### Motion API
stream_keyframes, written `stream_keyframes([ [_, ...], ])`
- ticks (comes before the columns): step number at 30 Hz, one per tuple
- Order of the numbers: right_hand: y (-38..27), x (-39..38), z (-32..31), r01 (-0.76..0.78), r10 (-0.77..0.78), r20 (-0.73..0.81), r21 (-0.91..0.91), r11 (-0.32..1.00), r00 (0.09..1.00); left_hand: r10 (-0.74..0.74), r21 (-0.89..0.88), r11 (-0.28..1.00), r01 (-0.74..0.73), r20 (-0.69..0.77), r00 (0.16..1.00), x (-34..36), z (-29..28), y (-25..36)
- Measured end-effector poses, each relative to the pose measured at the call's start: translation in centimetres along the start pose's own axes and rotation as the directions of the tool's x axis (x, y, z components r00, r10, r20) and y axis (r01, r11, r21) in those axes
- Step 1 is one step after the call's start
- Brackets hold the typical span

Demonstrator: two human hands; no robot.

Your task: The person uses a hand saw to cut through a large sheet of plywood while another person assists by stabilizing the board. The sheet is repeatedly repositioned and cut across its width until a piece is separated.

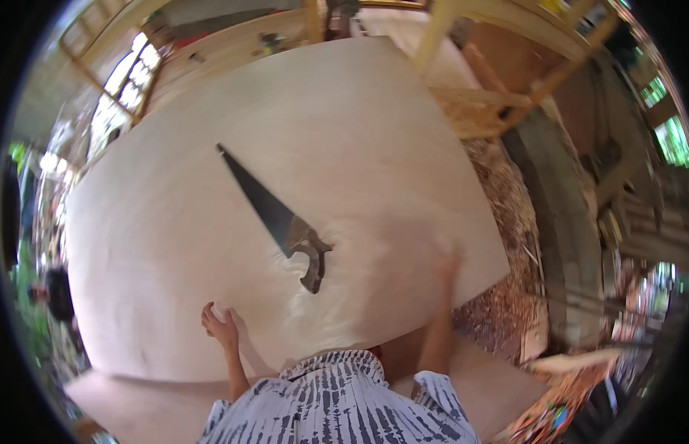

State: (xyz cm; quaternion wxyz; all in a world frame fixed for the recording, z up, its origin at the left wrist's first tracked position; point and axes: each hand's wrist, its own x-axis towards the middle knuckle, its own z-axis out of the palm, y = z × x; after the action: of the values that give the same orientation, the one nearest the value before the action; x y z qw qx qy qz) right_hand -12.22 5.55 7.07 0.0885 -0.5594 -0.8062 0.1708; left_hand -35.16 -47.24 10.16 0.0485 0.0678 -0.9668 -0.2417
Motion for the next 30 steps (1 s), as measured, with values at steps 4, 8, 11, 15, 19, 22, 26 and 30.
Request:
stream_keyframes([
  [4,10.1,0.6,-3.2,-0.200,0.199,0.075,0.001,0.980,0.977,-0.473,0.056,0.867,0.495,-0.218,0.854,-3.0,-3.1,-8.0],
  [8,11.3,0.7,-3.3,-0.256,0.241,0.148,0.097,0.962,0.959,-0.865,-0.042,0.360,0.932,-0.390,0.316,-3.0,-5.1,-15.0],
  [11,9.1,0.5,-3.4,-0.243,0.218,0.170,0.139,0.960,0.961,-0.929,-0.206,0.117,0.972,-0.368,0.034,-4.1,-5.9,-19.6],
  [15,4.5,-0.5,-1.4,-0.226,0.172,0.242,0.216,0.950,0.955,-0.876,-0.860,0.084,0.503,0.177,0.449,-4.6,-4.3,-27.8],
  [19,0.9,-1.1,-0.5,-0.191,0.131,0.259,0.221,0.956,0.957,-0.942,-0.898,0.216,0.385,-0.088,0.323,-4.6,-0.8,-29.6],
  [22,0.7,-1.0,-2.0,-0.192,0.142,0.225,0.217,0.957,0.964,-0.867,-0.854,0.249,0.457,0.014,0.498,-3.5,0.6,-24.7],
  [26,-5.5,-3.3,1.7,-0.126,0.040,0.341,0.232,0.965,0.939,-0.900,-0.839,0.368,0.401,-0.212,0.381,-2.9,-3.3,-27.2],
  [30,-10.3,-5.0,3.3,-0.021,-0.086,0.372,0.275,0.961,0.924,-0.651,-0.135,0.722,0.678,-0.464,0.601,3.4,-9.1,-22.1],
])
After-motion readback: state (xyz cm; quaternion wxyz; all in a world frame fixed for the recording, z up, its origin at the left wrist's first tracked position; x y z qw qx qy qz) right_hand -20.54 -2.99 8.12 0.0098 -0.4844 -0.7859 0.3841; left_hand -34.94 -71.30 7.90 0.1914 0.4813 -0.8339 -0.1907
